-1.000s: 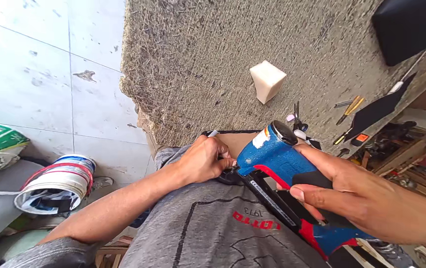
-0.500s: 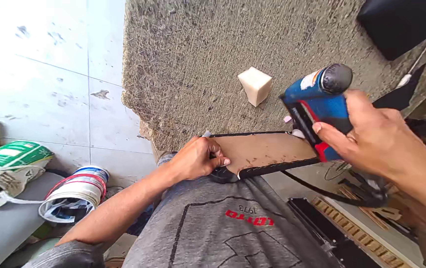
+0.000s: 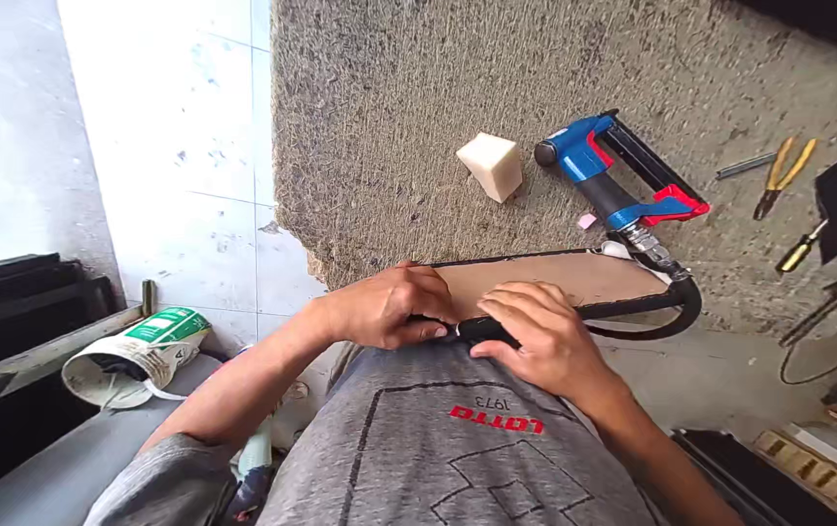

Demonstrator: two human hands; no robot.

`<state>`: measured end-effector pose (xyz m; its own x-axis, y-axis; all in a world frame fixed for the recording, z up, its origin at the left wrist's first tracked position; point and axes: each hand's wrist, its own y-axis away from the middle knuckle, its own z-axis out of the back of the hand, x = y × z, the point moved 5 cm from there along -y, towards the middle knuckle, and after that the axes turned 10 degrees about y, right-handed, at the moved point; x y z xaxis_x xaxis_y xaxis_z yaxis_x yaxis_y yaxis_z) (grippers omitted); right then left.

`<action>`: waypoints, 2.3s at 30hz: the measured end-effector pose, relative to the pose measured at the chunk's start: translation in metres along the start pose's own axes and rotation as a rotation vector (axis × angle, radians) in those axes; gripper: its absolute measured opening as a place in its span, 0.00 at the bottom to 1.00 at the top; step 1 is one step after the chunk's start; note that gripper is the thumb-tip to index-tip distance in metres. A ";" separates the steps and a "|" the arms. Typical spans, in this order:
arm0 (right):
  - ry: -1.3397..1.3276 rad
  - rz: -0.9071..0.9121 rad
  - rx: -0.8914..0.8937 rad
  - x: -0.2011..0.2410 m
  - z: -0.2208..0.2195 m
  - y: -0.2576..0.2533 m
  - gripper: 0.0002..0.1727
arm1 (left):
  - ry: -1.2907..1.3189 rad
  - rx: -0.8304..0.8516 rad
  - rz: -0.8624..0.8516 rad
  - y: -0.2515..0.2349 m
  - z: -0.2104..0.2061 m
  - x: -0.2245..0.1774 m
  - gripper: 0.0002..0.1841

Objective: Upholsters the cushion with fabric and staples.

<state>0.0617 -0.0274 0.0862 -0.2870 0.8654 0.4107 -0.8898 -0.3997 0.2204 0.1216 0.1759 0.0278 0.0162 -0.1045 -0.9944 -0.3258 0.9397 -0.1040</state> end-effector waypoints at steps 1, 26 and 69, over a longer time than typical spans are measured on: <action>-0.006 0.038 -0.036 0.009 -0.011 0.002 0.29 | -0.003 -0.009 -0.019 -0.003 0.002 -0.003 0.16; 0.072 -0.186 -0.374 0.029 -0.030 -0.021 0.39 | 0.283 -0.316 0.095 -0.004 0.003 0.018 0.13; -0.781 -0.487 0.733 0.002 0.117 -0.071 0.19 | 0.468 -0.121 0.403 0.006 -0.004 0.042 0.11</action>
<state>0.1660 -0.0328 0.1751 0.5490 0.6565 0.5174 -0.3557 -0.3767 0.8553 0.1170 0.1757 -0.0146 -0.5367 0.0929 -0.8386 -0.3256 0.8941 0.3075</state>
